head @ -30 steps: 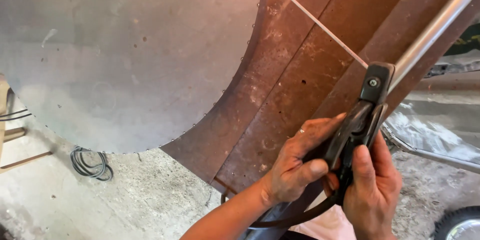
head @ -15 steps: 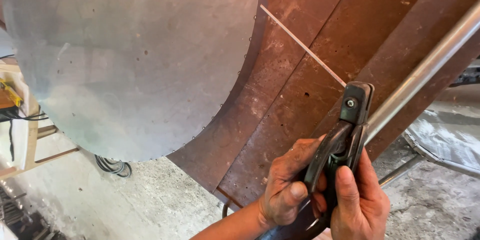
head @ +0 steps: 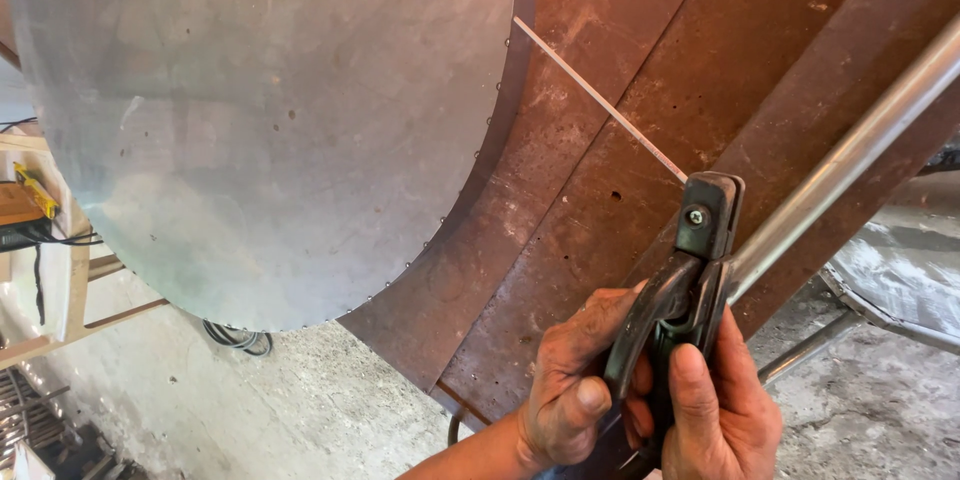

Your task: The person arc-welds the seam around a large round metal disc mounted on a work table, holding the disc steady with one hand while moving the electrode holder along the joint with the other. They pause to reposition the welding rod and adjust the cable on the floor between weld passes, then resume welding along the disc edge.

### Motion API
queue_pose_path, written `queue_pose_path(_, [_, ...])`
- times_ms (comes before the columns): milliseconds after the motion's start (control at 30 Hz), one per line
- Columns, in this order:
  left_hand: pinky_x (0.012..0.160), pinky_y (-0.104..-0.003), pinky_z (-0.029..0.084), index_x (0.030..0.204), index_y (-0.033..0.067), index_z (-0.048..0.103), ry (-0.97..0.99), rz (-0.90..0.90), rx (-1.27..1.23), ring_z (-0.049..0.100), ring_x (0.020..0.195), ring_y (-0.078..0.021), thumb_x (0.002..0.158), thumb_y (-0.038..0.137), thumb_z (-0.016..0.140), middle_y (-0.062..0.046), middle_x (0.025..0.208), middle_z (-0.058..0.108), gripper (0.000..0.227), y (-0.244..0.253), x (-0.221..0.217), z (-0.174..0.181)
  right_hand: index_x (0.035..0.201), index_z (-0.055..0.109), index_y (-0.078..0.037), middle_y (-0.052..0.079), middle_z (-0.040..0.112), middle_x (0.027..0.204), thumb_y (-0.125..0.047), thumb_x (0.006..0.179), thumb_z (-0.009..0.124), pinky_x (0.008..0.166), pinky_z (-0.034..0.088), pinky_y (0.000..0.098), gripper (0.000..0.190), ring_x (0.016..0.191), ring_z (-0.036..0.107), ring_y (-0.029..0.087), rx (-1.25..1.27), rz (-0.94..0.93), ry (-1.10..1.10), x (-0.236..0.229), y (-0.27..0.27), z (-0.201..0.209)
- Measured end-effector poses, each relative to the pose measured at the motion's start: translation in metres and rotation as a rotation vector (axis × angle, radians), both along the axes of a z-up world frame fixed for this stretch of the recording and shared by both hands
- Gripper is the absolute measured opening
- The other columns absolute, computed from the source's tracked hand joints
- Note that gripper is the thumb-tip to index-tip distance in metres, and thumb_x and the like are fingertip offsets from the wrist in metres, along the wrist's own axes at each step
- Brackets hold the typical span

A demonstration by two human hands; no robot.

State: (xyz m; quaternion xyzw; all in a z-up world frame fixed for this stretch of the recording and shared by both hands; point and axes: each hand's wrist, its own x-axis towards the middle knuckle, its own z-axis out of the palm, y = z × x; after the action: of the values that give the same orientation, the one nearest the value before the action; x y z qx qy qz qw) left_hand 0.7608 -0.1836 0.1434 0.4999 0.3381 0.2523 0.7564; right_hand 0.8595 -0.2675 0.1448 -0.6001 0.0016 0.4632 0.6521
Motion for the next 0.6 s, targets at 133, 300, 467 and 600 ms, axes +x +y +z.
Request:
queue_pose_path(133, [0.099,-0.03,0.045,0.157,-0.0026,0.049,-0.022,0.014,0.011,0.055,0.112,-0.0176,0.104,0.069,0.052,-0.009,0.099,0.067,0.09,0.0,0.001,-0.001,0.153,0.05,0.003,0.012,0.065,0.083,-0.017,0.103,0.056,0.046,0.044,0.0252,0.054,0.056,0.053,0.012,-0.03,-0.004,0.043,0.0,-0.001,0.0])
queue_pose_path(300, [0.102,-0.034,0.048,0.15,-0.0059,0.049,0.014,0.021,-0.042,0.055,0.114,-0.0182,0.096,0.073,0.053,-0.008,0.096,0.064,0.096,0.006,0.004,0.007,0.156,0.049,0.002,0.011,0.064,0.083,-0.017,0.103,0.057,0.047,0.044,0.0247,0.057,0.057,0.053,0.011,-0.049,-0.004,0.015,0.0,-0.001,-0.002])
queue_pose_path(467, [0.079,-0.025,0.05,0.153,-0.0105,0.049,-0.025,0.003,-0.161,0.058,0.092,-0.0125,0.097,0.074,0.057,-0.008,0.115,0.056,0.102,0.003,0.005,0.014,0.155,0.047,0.005,0.01,0.066,0.096,-0.017,0.103,0.058,0.055,0.047,0.0233,0.057,0.072,0.058,0.01,0.006,-0.008,0.024,0.002,-0.004,-0.001])
queue_pose_path(600, [0.058,-0.026,0.051,0.153,-0.014,0.044,-0.085,0.032,-0.374,0.059,0.074,-0.0136,0.09,0.071,0.064,-0.011,0.107,0.053,0.108,-0.006,0.006,0.011,0.158,0.048,0.005,0.01,0.066,0.09,-0.017,0.107,0.059,0.052,0.047,0.0222,0.057,0.067,0.057,0.011,0.058,-0.014,0.05,0.005,-0.007,-0.001])
